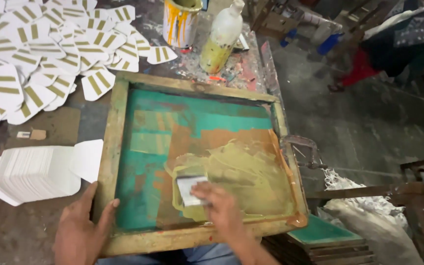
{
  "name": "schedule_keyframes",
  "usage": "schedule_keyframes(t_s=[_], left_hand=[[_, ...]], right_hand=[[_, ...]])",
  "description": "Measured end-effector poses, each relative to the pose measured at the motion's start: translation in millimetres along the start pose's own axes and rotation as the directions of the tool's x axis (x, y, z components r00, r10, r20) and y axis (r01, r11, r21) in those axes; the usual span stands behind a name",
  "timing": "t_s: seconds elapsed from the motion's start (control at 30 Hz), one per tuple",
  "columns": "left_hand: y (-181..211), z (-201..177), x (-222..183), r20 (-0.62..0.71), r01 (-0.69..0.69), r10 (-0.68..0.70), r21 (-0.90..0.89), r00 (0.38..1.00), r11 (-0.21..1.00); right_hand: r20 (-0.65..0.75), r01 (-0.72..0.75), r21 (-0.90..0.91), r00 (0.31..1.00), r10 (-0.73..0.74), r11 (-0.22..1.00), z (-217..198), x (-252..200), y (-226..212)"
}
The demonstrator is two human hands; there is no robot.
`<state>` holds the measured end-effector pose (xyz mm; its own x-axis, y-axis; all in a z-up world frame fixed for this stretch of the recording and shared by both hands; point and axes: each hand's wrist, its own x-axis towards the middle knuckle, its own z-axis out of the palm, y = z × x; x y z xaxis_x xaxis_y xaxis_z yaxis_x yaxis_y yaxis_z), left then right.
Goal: Screen printing gold designs onto small paper pieces using a manual screen and squeegee.
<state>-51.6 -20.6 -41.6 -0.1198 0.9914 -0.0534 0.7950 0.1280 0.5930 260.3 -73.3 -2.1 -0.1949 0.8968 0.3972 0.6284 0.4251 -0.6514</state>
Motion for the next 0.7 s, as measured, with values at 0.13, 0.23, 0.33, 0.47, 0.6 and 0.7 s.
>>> schedule_keyframes(t_s=[0.13, 0.23, 0.33, 0.47, 0.6, 0.7], left_hand=[[-8.5, 9.9, -2.8, -0.033, -0.003, 0.001, -0.066, 0.999, 0.998], [2.3, 2.8, 0.0, 0.009, 0.056, -0.056, -0.007, 0.998, 0.998], [8.7, -12.8, -1.7, 0.088, 0.127, -0.104, -0.317, 0.991, 0.940], [59.6, -67.4, -16.1, 0.086, 0.088, -0.047, -0.564, 0.995, 0.821], [125.6, -113.5, -35.3, -0.149, -0.322, 0.382, -0.837, 0.912, 0.443], [165.4, -88.9, -12.6, -0.201, -0.452, 0.487, -0.753, 0.850, 0.479]], right_hand=[[-0.068, -0.044, -0.085, 0.997, 0.038, 0.995, 13.2, -58.7, -14.6], [-0.088, -0.078, -0.047, 0.993, 0.073, 0.996, 12.7, -63.7, -15.4], [-0.115, -0.083, -0.041, 0.990, 0.078, 0.996, 2.9, -59.1, -23.0], [-0.192, -0.047, -0.088, 0.981, 0.029, 0.995, -31.7, -52.9, -36.2], [-0.410, -0.042, -0.223, 0.910, -0.055, 0.974, -85.3, -62.8, -48.4], [-0.585, -0.214, -0.095, 0.802, 0.120, 0.972, -113.8, -77.3, -48.9]])
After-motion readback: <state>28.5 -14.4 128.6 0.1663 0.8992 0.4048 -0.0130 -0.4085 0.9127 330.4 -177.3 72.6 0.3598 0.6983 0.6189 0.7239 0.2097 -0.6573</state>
